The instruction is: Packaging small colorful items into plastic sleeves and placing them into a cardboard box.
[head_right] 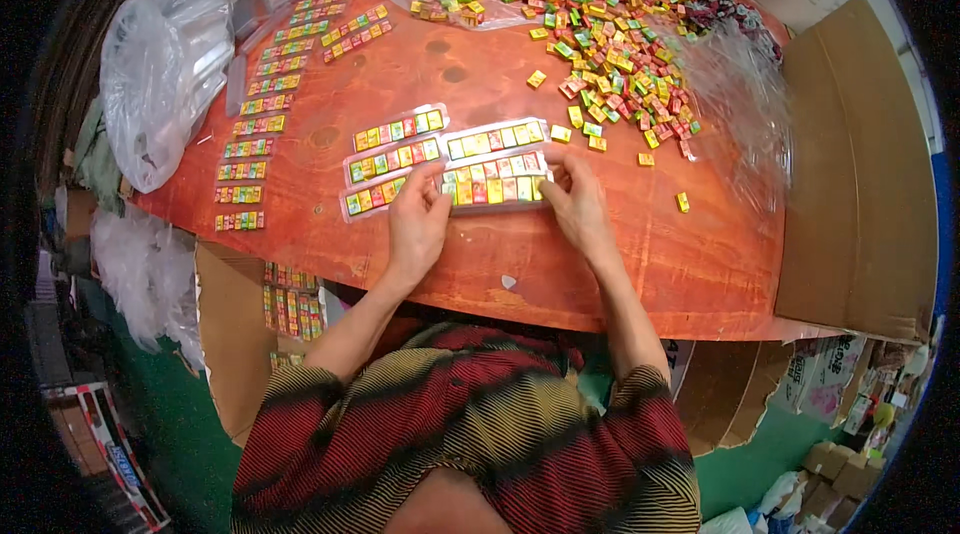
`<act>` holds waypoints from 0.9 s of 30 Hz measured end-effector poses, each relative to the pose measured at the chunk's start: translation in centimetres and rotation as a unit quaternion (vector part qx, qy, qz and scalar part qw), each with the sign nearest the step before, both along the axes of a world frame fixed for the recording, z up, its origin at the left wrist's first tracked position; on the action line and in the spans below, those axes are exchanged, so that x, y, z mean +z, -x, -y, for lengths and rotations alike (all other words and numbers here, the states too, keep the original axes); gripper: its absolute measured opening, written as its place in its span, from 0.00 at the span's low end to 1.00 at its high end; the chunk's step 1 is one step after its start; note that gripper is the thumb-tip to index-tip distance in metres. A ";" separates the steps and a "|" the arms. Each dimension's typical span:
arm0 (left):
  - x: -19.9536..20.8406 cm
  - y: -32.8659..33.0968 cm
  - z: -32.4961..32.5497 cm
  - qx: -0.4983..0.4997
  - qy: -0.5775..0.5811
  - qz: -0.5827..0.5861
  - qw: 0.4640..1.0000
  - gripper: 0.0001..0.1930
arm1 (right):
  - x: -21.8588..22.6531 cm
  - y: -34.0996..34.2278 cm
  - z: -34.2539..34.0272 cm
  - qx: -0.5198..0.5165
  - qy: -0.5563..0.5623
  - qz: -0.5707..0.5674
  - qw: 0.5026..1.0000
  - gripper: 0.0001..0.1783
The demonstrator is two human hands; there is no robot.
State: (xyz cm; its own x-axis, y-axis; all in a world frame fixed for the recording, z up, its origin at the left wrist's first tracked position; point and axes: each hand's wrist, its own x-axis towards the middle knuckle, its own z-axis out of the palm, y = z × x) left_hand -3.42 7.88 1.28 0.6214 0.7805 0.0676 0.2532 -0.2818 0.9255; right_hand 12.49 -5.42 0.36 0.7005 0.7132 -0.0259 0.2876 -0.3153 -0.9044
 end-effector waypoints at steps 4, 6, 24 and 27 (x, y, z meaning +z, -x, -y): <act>-0.8 -1.6 -0.6 -0.005 -0.189 -0.088 0.978 0.15 | -0.9 -1.2 -2.3 -0.010 0.031 0.110 0.993 0.15; -0.9 -1.7 -0.4 -0.010 -0.165 -0.097 0.981 0.14 | -1.0 -1.1 -1.8 -0.017 0.049 0.063 0.997 0.15; 0.9 -2.5 3.0 -0.063 -0.093 -0.110 0.988 0.18 | 0.5 -1.2 3.0 -0.056 0.043 -0.220 0.973 0.23; 0.6 -3.1 3.2 -0.061 -0.094 -0.064 0.992 0.22 | 0.6 -1.3 3.3 -0.057 0.035 -0.238 0.969 0.21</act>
